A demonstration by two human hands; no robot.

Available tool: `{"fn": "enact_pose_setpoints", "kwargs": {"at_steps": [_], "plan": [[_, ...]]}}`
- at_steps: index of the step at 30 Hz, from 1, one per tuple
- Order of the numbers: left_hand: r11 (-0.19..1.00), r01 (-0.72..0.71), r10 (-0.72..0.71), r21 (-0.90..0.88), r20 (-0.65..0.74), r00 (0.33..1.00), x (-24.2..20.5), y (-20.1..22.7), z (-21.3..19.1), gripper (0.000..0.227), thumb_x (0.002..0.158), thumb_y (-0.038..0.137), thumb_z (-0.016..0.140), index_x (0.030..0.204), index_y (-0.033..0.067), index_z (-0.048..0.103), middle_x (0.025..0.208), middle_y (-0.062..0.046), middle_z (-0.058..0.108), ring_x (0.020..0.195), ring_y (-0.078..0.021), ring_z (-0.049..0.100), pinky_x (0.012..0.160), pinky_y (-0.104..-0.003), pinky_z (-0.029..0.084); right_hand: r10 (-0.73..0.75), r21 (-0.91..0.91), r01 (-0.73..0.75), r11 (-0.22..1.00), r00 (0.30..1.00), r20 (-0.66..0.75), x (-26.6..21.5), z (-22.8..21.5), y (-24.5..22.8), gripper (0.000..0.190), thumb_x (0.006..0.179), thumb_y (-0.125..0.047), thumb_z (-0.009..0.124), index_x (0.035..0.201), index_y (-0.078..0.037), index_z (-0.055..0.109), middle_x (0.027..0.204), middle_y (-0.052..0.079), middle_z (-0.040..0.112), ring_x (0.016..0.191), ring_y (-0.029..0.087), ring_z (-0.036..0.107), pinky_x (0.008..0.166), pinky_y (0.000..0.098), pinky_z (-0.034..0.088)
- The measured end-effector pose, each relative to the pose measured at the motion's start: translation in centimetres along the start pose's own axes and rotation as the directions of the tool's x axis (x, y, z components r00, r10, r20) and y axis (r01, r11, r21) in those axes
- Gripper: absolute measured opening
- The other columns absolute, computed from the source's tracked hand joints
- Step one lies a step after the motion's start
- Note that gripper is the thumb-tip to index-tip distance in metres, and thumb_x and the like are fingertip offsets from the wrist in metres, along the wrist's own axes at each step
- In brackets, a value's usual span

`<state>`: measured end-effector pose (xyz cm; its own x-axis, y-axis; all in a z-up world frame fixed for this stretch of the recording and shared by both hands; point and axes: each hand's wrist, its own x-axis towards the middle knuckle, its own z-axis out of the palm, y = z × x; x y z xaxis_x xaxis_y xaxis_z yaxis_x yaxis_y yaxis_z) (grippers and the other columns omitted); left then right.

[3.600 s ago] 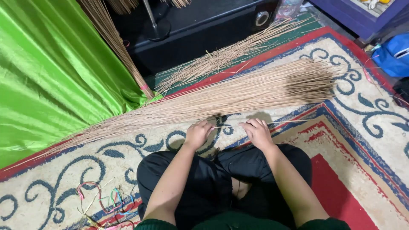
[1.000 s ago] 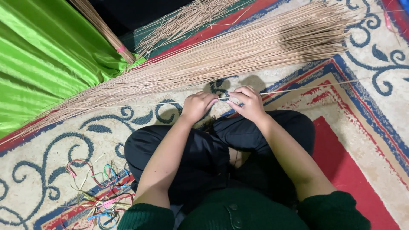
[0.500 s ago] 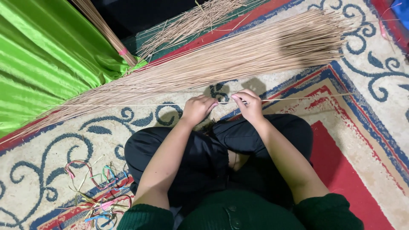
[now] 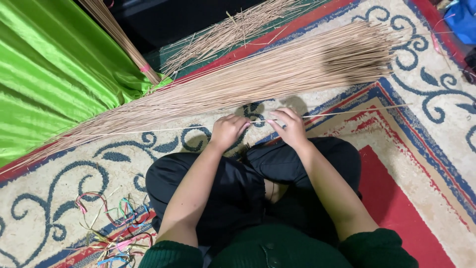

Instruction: A person sitting on the floor weaves together thin wooden sticks to create a broom using a string.

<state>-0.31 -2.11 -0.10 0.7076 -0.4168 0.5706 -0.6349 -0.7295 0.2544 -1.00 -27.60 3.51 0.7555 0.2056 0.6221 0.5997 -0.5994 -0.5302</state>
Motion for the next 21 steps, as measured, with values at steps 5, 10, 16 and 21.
{"fn": "enact_pose_setpoints", "kwargs": {"at_steps": [5,10,16,21], "plan": [[1.000,0.002,-0.001,0.006,-0.021,1.000,0.4,0.4,-0.9,0.016,0.102,0.041,0.062,0.097,0.0274,0.069,0.079,0.006,0.070,0.082,-0.0158,0.071,0.071,-0.032,0.059,-0.078,-0.147,0.099,0.984,0.987,0.140,-1.2,0.9,1.0,0.022,0.093,-0.024,0.077,0.115,-0.021,0.079,0.100,0.000,0.073,0.097,0.026,0.070,0.092,0.0410,0.050],[1.000,0.011,-0.011,0.017,-0.011,1.000,0.5,0.7,-0.9,0.015,0.101,0.040,0.063,0.097,0.0271,0.068,0.080,0.006,0.069,0.084,-0.0156,0.070,0.071,-0.032,0.059,-0.085,-0.163,0.109,0.980,0.985,0.148,-1.1,1.5,0.8,0.018,0.096,-0.025,0.074,0.113,-0.021,0.078,0.098,-0.002,0.073,0.097,0.024,0.068,0.094,0.0399,0.047],[1.000,0.026,-0.026,0.011,0.016,1.000,0.1,1.0,-0.5,0.013,0.101,0.041,0.061,0.099,0.0290,0.067,0.080,0.008,0.067,0.086,-0.0125,0.069,0.071,-0.029,0.058,-0.097,-0.084,0.111,0.990,0.984,0.149,-0.6,1.7,-0.2,0.014,0.094,-0.021,0.076,0.108,-0.024,0.080,0.093,-0.005,0.071,0.089,0.020,0.067,0.088,0.0362,0.047],[0.999,0.054,-0.054,0.008,0.016,0.998,-0.4,0.7,0.2,0.014,0.101,0.044,0.061,0.098,0.0303,0.066,0.080,0.008,0.067,0.087,-0.0126,0.070,0.070,-0.030,0.059,-0.103,0.020,0.102,0.995,0.990,0.099,0.1,1.2,-1.0,0.019,0.092,-0.015,0.077,0.108,-0.024,0.083,0.094,-0.003,0.073,0.087,0.022,0.069,0.084,0.0373,0.051]]}}
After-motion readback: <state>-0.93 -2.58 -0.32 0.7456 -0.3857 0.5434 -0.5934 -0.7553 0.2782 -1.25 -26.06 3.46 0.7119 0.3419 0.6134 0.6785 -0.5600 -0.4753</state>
